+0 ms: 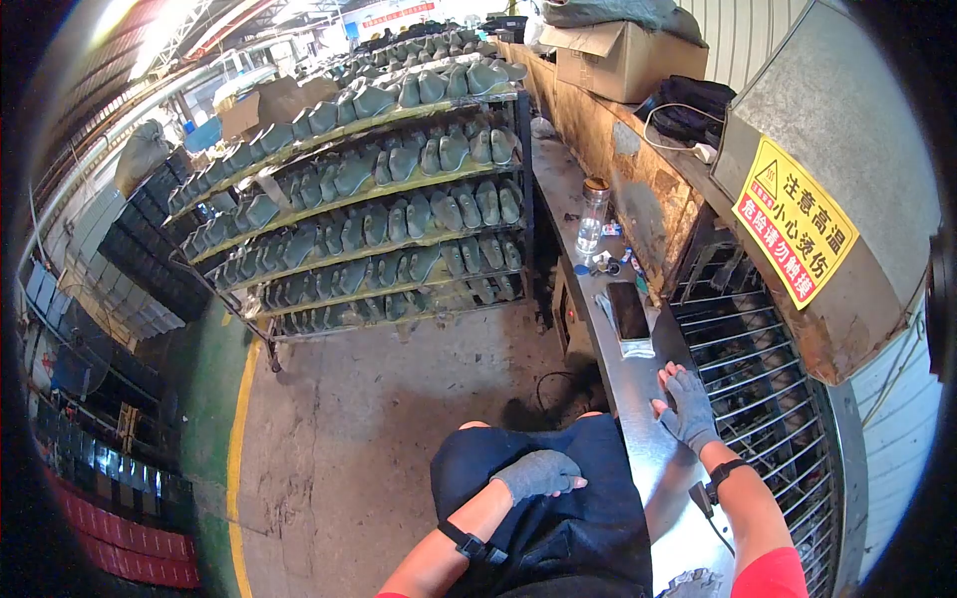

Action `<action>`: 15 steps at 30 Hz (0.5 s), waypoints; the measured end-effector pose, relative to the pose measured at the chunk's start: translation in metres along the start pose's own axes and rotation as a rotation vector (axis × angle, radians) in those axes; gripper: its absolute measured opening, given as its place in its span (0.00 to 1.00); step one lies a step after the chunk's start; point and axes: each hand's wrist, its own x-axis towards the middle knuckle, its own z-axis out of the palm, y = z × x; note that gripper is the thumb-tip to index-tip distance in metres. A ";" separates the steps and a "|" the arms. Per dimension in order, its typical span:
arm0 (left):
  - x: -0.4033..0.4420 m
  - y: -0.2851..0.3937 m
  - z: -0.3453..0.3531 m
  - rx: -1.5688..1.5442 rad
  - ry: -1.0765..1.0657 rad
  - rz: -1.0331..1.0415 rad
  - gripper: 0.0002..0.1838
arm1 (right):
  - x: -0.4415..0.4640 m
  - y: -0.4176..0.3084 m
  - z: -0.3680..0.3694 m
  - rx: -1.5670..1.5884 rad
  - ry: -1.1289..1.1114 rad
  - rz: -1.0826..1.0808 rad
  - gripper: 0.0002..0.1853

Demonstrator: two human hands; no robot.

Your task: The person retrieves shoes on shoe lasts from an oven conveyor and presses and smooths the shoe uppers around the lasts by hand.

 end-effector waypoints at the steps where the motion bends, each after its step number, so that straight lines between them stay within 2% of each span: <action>1: 0.000 0.000 0.000 0.002 0.002 -0.001 0.24 | 0.000 0.000 0.000 -0.004 -0.002 0.002 0.36; 15: 0.000 0.000 0.001 -0.001 0.011 0.008 0.24 | 0.000 0.000 0.000 0.020 -0.007 0.013 0.36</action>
